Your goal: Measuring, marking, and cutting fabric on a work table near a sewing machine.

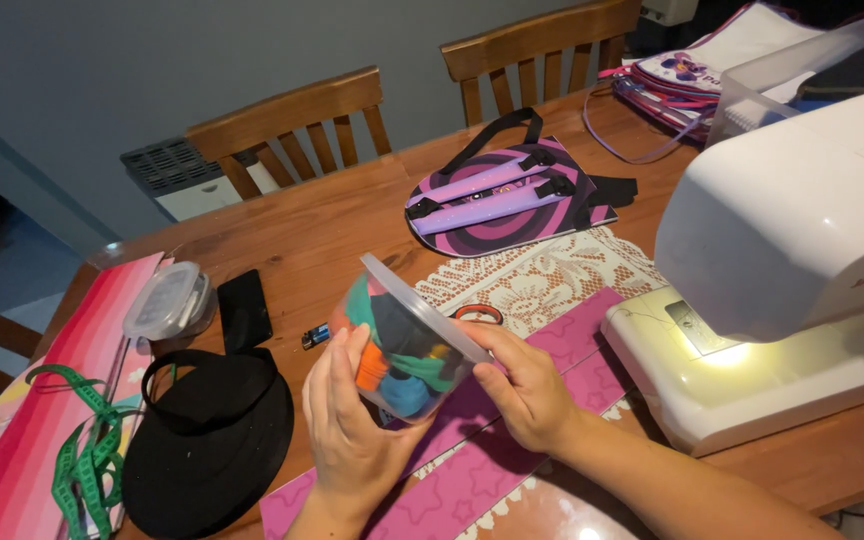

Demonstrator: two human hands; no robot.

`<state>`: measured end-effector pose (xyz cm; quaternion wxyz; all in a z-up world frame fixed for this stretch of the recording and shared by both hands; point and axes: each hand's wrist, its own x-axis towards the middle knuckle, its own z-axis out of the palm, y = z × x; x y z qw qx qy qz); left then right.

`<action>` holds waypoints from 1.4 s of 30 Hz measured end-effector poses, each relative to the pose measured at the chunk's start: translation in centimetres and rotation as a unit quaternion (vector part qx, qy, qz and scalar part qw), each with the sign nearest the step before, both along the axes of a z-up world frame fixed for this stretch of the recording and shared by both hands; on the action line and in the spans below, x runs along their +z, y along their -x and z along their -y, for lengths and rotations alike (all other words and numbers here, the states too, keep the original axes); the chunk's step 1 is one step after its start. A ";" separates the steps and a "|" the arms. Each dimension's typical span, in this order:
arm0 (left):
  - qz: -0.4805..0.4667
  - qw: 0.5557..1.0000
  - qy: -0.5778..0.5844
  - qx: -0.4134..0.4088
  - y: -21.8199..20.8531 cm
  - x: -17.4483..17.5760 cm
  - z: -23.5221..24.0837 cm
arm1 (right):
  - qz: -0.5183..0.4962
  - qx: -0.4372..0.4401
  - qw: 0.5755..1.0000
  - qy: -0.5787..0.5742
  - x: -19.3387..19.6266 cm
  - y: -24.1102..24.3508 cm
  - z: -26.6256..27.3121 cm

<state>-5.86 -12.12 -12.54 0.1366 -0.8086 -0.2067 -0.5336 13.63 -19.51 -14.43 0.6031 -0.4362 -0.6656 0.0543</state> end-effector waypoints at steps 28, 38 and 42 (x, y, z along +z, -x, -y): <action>-0.151 0.986 -0.034 -0.063 -0.3 -2.3 -0.5 | 0.050 -0.124 0.991 0.026 -0.5 -0.3 0.3; -0.105 0.990 -0.040 -0.087 -1.1 -2.2 0.0 | -0.008 -0.110 0.994 0.015 -0.4 -0.4 0.4; -0.099 0.989 -0.034 -0.102 -0.9 -2.2 -0.3 | -0.049 -0.106 0.993 0.026 -1.7 -0.7 -0.1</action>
